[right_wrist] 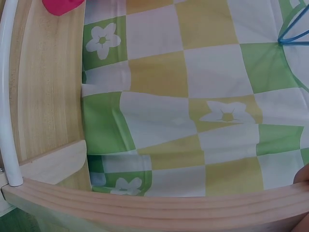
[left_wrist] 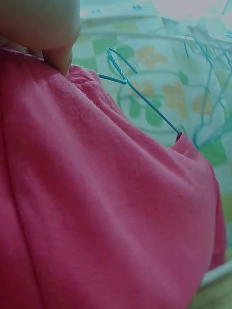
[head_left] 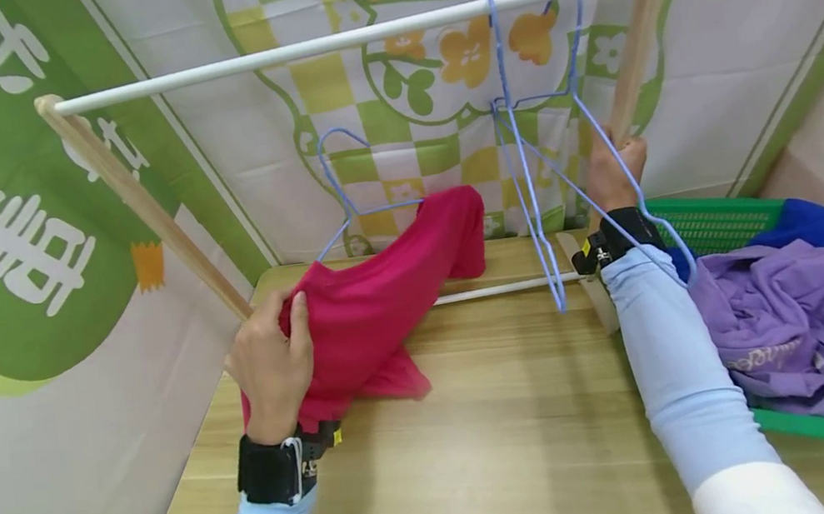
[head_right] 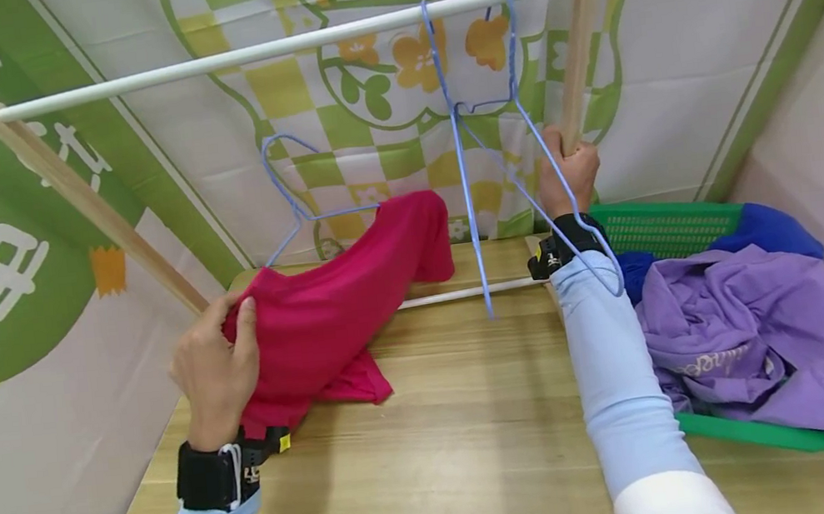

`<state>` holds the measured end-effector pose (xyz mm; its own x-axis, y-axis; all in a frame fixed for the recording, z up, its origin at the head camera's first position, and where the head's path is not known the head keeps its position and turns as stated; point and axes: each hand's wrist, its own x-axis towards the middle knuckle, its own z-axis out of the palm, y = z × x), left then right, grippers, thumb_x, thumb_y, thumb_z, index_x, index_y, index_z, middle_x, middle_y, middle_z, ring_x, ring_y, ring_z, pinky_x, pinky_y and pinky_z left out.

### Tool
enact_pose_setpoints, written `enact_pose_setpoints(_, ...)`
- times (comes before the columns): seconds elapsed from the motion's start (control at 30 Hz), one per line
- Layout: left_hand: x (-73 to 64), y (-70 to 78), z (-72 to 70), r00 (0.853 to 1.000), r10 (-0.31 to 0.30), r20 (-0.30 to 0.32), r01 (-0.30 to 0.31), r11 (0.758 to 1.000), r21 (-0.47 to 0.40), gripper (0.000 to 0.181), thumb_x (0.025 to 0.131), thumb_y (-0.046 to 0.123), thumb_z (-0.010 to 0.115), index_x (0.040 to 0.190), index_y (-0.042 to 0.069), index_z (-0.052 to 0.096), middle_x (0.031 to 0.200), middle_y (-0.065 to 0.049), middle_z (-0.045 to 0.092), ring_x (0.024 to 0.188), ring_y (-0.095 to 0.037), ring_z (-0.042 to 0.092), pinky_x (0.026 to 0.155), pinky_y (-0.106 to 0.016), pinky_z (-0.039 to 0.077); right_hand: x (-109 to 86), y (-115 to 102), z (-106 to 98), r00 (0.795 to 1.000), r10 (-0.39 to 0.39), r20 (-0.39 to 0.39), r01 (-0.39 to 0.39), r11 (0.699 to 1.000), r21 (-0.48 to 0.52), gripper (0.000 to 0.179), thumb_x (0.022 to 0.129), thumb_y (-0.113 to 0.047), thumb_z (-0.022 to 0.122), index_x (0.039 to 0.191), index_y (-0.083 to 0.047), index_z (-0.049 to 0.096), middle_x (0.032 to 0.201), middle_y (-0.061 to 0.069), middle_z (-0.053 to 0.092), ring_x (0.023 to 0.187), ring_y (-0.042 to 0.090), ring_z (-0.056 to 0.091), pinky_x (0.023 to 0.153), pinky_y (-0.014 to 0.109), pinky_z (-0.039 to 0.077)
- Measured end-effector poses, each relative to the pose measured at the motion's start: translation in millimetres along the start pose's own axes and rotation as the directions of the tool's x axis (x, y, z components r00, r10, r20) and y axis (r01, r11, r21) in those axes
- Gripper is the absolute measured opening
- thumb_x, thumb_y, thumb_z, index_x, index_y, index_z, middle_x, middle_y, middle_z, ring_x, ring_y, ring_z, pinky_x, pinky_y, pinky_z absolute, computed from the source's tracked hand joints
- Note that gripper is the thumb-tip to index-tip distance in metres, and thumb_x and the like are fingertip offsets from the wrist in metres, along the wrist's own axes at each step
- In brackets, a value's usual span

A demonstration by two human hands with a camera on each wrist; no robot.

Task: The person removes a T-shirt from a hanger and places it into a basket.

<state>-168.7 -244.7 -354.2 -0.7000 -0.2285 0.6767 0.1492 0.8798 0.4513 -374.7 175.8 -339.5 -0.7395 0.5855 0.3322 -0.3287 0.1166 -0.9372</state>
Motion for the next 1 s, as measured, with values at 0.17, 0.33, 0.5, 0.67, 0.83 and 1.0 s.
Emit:
enact_pose_setpoints(0.17, -24.5, -6.5, 23.2, 0.99, -0.076, 0.116, 0.075, 0.997, 0.007, 0.025, 0.105, 0.03, 0.063, 0.114, 0.01, 0.076, 0.094, -0.018, 0.079, 0.079, -0.042, 0.072, 0.052, -0.048, 0.044, -6.7, -0.2, 5.2, 1.0, -0.001, -0.001, 0.001, 0.999, -0.043, 0.051, 0.098, -0.031, 0.065, 0.053, -0.024, 0.043, 0.049, -0.018, 0.038, 0.054, 0.007, 0.037, 0.061, 0.025, 0.031)
enact_pose_setpoints(0.33, -37.7, -10.2, 43.4, 0.968, -0.107, 0.226, 0.106, 0.994, 0.016, 0.023, 0.104, 0.03, 0.063, 0.112, 0.011, 0.074, 0.092, -0.014, 0.078, 0.078, -0.037, 0.072, 0.054, -0.045, 0.046, -7.9, -0.4, 3.9, 1.0, 0.026, 0.008, -0.025, 0.997, -0.075, 0.045, 0.099, -0.034, 0.065, 0.058, -0.024, 0.049, 0.053, -0.019, 0.045, 0.059, 0.007, 0.043, 0.066, 0.023, 0.036)
enact_pose_setpoints(0.5, -37.6, -10.0, 64.6, 0.932, -0.135, 0.337, 0.138, 0.99, 0.015, 0.025, 0.105, 0.034, 0.057, 0.112, 0.014, 0.071, 0.089, -0.012, 0.076, 0.083, -0.037, 0.073, 0.062, -0.05, 0.051, -1.4, -6.0, -2.8, 1.0, 0.019, 0.006, -0.018, 0.999, -0.045, 0.05, 0.101, -0.033, 0.066, 0.057, -0.024, 0.045, 0.054, -0.017, 0.04, 0.062, 0.007, 0.04, 0.068, 0.022, 0.034)
enact_pose_setpoints(0.67, -37.0, -12.3, 78.2, 0.893, -0.141, 0.427, 0.156, 0.988, 0.0, 0.026, 0.107, 0.032, 0.055, 0.115, 0.012, 0.07, 0.086, -0.014, 0.073, 0.087, -0.038, 0.073, 0.066, -0.051, 0.053, -7.3, -19.7, -7.7, 0.998, -0.045, 0.034, 0.043, 0.998, 0.049, 0.061, 0.103, -0.024, 0.062, 0.05, -0.024, 0.033, 0.046, -0.016, 0.031, 0.049, 0.003, 0.031, 0.058, 0.022, 0.026)
enact_pose_setpoints(0.83, -36.8, -12.9, 81.7, 0.867, -0.154, 0.474, 0.178, 0.984, -0.006, 0.025, 0.107, 0.032, 0.054, 0.116, 0.013, 0.068, 0.085, -0.011, 0.07, 0.087, -0.034, 0.071, 0.066, -0.048, 0.051, -12.6, -27.0, -9.7, 0.994, -0.067, 0.088, 0.061, 0.996, 0.068, 0.061, 0.105, -0.025, 0.059, 0.05, -0.023, 0.033, 0.045, -0.017, 0.03, 0.047, 0.002, 0.029, 0.056, 0.023, 0.024)
enact_pose_setpoints(1.0, -36.1, -11.9, 82.3, 0.849, -0.166, 0.501, 0.206, 0.978, -0.025, 0.025, 0.105, 0.035, 0.057, 0.117, 0.015, 0.068, 0.081, -0.007, 0.066, 0.085, -0.029, 0.068, 0.064, -0.042, 0.046, -5.6, -13.4, -7.5, 1.0, 0.004, 0.029, 0.0, 0.989, -0.146, 0.049, 0.101, -0.046, 0.063, 0.061, -0.025, 0.044, 0.06, -0.014, 0.042, 0.065, 0.01, 0.045, 0.069, 0.026, 0.035)
